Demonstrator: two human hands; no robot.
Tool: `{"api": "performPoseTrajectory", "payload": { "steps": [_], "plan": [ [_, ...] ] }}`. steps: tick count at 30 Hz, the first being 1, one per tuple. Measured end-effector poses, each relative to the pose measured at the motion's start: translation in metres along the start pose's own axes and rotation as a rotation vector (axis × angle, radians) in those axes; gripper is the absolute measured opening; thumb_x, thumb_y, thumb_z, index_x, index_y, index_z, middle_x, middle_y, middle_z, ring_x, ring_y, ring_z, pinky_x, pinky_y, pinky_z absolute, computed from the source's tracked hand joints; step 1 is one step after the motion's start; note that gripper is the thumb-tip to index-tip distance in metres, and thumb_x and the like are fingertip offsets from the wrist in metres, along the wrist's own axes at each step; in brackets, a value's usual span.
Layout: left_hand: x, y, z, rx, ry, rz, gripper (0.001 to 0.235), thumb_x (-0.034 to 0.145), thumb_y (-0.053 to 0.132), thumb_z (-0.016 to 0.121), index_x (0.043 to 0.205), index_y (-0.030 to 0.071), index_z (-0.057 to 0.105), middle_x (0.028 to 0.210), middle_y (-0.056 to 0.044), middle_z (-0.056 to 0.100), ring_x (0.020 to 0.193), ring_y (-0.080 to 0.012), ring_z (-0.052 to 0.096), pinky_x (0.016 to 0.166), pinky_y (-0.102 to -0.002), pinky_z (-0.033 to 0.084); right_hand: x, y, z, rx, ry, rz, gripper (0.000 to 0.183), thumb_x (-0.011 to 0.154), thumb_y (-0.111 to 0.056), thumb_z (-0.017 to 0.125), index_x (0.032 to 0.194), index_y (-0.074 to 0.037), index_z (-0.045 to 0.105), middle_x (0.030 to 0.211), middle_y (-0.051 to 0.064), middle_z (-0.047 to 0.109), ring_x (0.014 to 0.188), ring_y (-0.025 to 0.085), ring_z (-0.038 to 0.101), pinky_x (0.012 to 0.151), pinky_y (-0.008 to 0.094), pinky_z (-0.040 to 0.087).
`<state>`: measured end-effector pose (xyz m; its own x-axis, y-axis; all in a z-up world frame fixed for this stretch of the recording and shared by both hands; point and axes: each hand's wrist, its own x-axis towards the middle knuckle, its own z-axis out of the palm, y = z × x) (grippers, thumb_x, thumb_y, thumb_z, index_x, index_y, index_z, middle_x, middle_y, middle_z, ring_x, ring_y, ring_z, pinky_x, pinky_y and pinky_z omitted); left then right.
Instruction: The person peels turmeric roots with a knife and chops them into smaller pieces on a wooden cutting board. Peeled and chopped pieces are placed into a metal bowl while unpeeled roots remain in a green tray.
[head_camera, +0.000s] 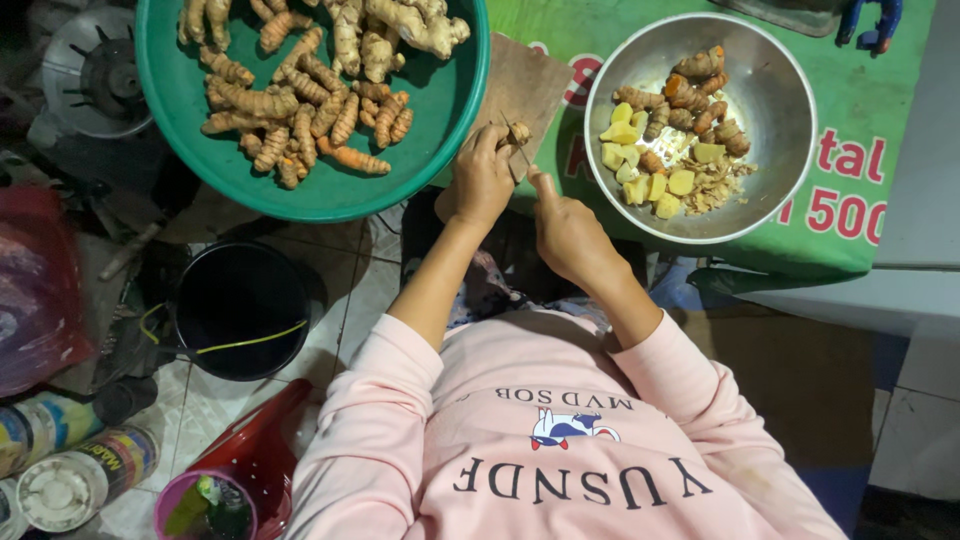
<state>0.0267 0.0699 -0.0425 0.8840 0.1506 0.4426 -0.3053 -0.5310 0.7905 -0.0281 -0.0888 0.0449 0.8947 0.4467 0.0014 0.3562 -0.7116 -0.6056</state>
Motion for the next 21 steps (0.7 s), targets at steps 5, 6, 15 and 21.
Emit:
{"api": "performPoseTrajectory", "payload": {
  "steps": [5, 6, 15, 21],
  "plan": [
    [-0.001, 0.0, 0.001, 0.017, 0.005, -0.002, 0.02, 0.085, -0.006, 0.068, 0.103, 0.001, 0.062, 0.101, -0.017, 0.07, 0.098, -0.0392, 0.067, 0.083, -0.047, 0.054, 0.003, -0.001, -0.004, 0.019, -0.047, 0.022, 0.045, 0.1, -0.003, 0.05, 0.144, 0.0, 0.039, 0.079, 0.031, 0.064, 0.075, 0.052, 0.062, 0.068, 0.061, 0.044],
    [-0.001, 0.0, 0.001, 0.008, 0.004, -0.003, 0.021, 0.085, -0.006, 0.068, 0.103, 0.002, 0.062, 0.101, -0.016, 0.07, 0.098, -0.0388, 0.067, 0.083, -0.046, 0.054, 0.004, -0.001, -0.005, 0.031, -0.043, 0.015, 0.045, 0.1, -0.004, 0.05, 0.143, 0.0, 0.039, 0.08, 0.032, 0.064, 0.076, 0.052, 0.062, 0.069, 0.062, 0.044],
    [-0.002, -0.001, 0.002, 0.021, 0.023, 0.034, 0.019, 0.086, -0.006, 0.068, 0.102, 0.001, 0.061, 0.1, -0.018, 0.069, 0.097, -0.0407, 0.065, 0.083, -0.048, 0.053, 0.012, -0.001, -0.007, 0.068, -0.112, 0.128, 0.045, 0.099, -0.007, 0.051, 0.142, -0.006, 0.038, 0.085, 0.035, 0.065, 0.083, 0.055, 0.062, 0.073, 0.063, 0.044],
    [-0.005, -0.006, 0.004, 0.016, 0.0, 0.053, 0.011, 0.089, -0.002, 0.066, 0.099, 0.003, 0.061, 0.097, -0.016, 0.068, 0.097, -0.0406, 0.064, 0.085, -0.05, 0.051, 0.023, 0.013, 0.005, 0.075, -0.136, 0.176, 0.041, 0.1, -0.011, 0.051, 0.139, -0.009, 0.038, 0.087, 0.036, 0.065, 0.087, 0.056, 0.062, 0.075, 0.062, 0.046]
  ]
}}
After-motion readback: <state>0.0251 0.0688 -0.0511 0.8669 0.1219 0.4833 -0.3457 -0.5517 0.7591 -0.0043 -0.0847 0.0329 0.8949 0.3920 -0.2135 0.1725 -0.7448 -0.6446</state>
